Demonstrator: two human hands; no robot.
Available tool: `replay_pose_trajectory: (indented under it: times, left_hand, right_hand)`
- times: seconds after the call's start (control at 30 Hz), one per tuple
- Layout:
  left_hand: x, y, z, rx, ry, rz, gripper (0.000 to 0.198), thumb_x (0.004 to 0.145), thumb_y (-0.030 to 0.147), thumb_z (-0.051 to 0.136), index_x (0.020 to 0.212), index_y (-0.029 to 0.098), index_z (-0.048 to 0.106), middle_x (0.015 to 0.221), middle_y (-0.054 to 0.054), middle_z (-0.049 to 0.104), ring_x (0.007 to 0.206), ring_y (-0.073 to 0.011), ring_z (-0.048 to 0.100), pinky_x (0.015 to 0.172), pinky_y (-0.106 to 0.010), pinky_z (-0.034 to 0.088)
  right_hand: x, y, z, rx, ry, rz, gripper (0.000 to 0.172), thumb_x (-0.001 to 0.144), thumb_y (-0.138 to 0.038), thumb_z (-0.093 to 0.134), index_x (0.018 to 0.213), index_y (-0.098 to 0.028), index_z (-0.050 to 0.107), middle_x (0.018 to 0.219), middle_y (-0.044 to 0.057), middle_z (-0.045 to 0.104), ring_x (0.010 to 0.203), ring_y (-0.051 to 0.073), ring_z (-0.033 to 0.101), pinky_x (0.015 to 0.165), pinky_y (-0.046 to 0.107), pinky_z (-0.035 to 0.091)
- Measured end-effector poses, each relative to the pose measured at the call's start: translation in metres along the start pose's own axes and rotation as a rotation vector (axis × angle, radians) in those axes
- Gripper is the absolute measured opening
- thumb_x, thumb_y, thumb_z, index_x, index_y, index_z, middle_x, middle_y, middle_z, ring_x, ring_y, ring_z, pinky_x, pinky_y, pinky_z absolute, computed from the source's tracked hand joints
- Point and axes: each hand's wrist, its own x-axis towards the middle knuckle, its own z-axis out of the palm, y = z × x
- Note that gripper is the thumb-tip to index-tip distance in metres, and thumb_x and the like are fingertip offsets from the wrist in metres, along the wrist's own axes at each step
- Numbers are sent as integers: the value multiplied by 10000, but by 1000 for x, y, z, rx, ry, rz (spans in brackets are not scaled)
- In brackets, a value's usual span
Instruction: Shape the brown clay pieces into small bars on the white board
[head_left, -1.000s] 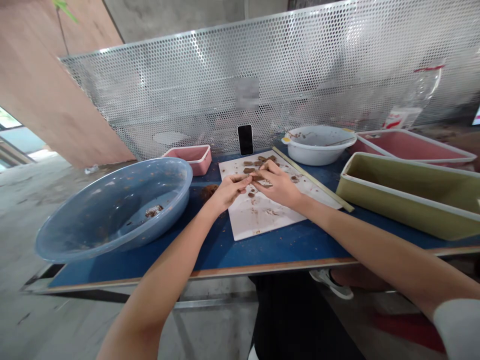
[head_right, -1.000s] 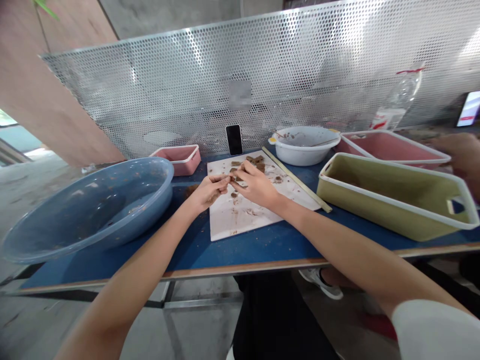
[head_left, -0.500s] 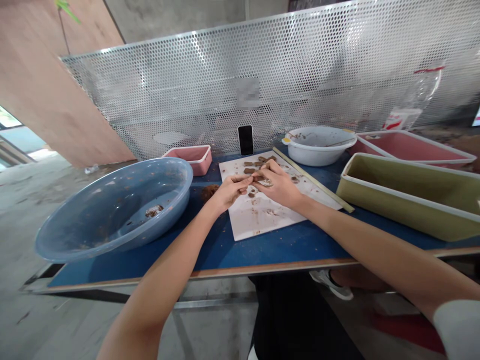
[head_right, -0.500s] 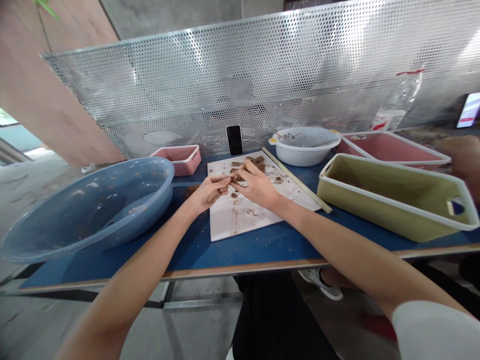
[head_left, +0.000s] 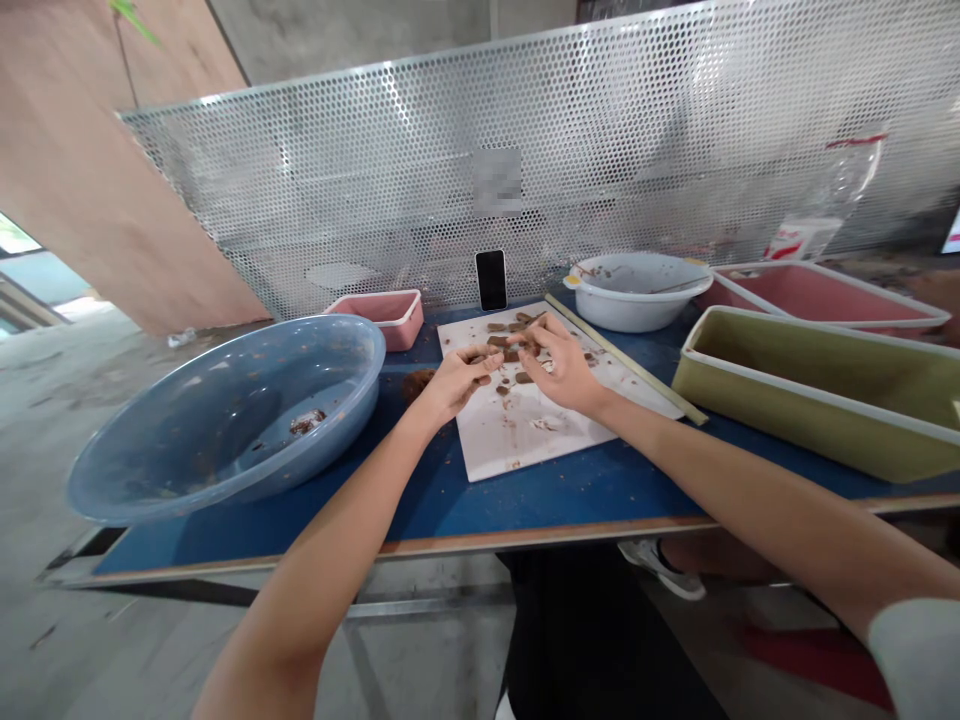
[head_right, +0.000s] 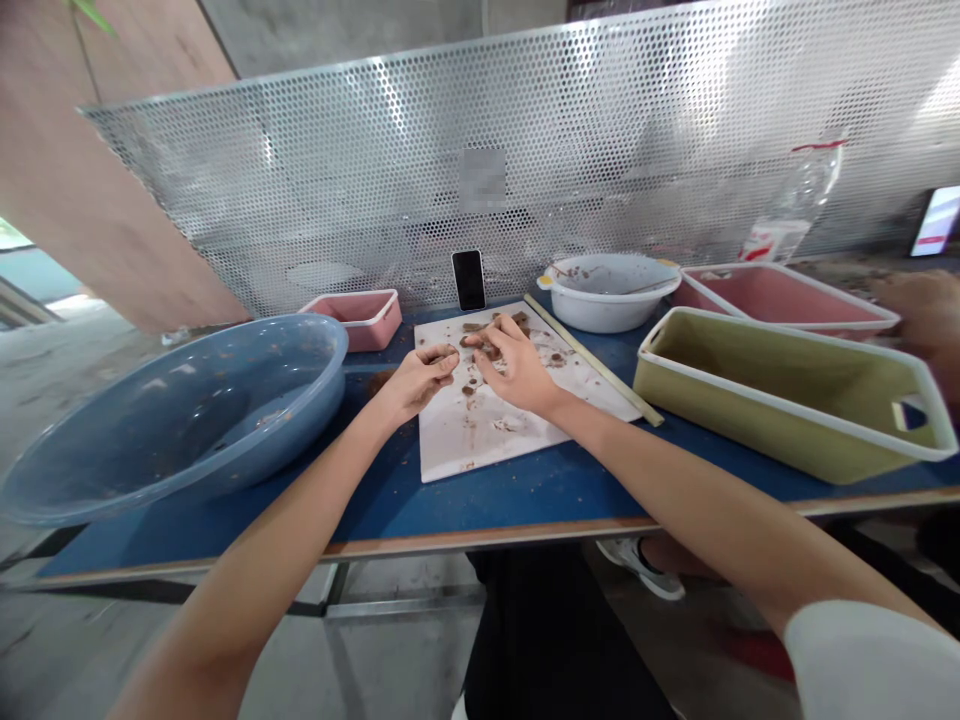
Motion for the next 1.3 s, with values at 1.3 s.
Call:
replay_pose_trajectory:
  times: [1.3]
  left_hand:
    - [0,-6,-3,185,-177,129,613,769,746,919,804,157,751,646,54,397,622,-101,341,625,-265,324]
  right_hand:
    - [4,16,3,78,-139,-6,203,1065,-432,713,1146,-273,811,1052,67,620,1009,240,661,955,426,633]
